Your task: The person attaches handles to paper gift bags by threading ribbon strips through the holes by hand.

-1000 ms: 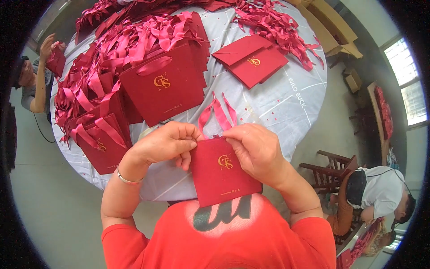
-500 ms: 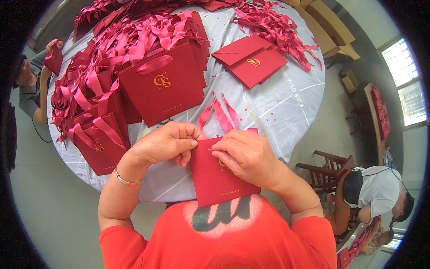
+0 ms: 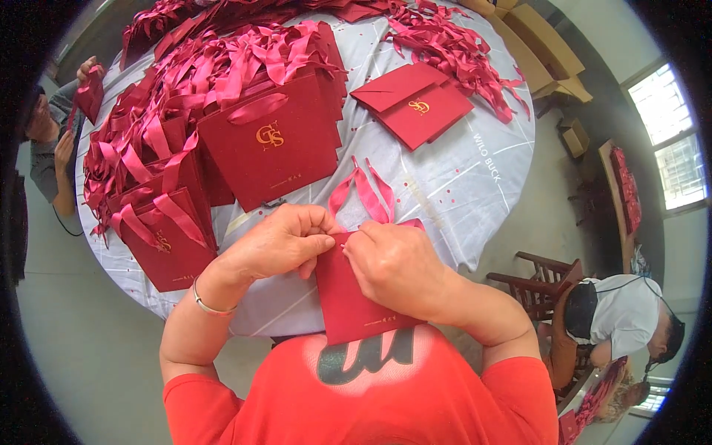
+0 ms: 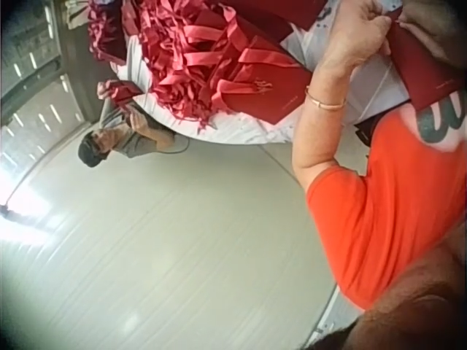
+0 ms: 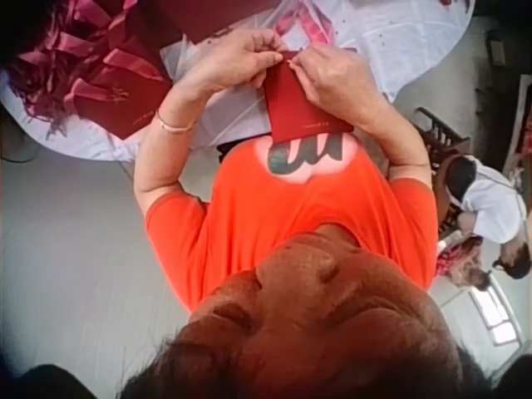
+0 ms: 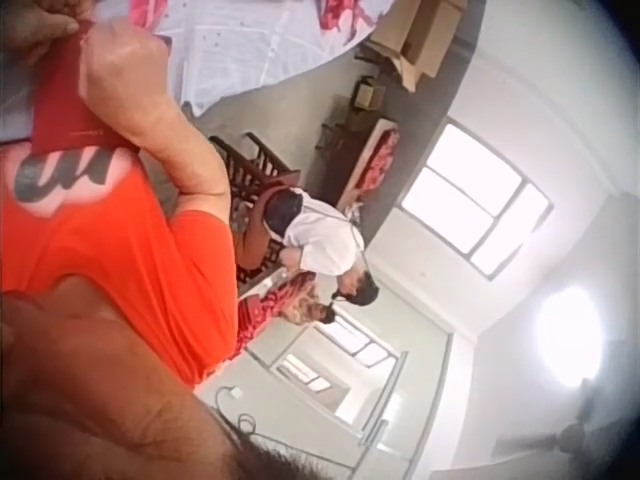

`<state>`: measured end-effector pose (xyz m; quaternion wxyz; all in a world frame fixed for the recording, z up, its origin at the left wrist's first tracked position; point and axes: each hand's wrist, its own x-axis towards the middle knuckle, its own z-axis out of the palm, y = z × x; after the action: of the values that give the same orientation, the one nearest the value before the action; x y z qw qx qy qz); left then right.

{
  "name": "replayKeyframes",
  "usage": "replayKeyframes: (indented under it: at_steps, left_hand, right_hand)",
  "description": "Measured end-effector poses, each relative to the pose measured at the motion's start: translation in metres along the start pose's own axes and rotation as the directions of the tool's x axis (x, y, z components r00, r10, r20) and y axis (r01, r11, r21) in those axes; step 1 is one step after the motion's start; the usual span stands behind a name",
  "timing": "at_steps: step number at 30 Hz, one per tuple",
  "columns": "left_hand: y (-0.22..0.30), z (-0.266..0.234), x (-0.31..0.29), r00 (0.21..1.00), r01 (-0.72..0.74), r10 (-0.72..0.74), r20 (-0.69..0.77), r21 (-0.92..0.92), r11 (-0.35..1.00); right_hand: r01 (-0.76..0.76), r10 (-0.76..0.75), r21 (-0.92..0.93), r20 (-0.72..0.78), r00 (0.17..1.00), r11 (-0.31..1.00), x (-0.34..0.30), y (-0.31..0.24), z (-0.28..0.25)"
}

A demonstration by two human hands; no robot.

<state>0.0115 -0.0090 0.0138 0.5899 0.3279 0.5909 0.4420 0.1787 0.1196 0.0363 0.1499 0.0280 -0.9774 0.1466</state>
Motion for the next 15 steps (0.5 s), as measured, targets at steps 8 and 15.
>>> replayKeyframes:
  at_steps: [8, 15]
  left_hand:
    - [-0.023, 0.006, 0.009, 0.972, -0.225, 0.226, -0.059, 0.035, 0.974]
    - [0.0, 0.004, -0.004, 0.996, -0.056, 0.062, -0.069, 0.093, 0.994]
  right_hand:
    - [0.058, 0.026, -0.318, 0.256, 0.966, 0.946, 0.02, -0.026, -0.002]
    - [-0.294, 0.196, 0.19, 0.413, 0.89, 0.937, 0.037, 0.014, -0.012]
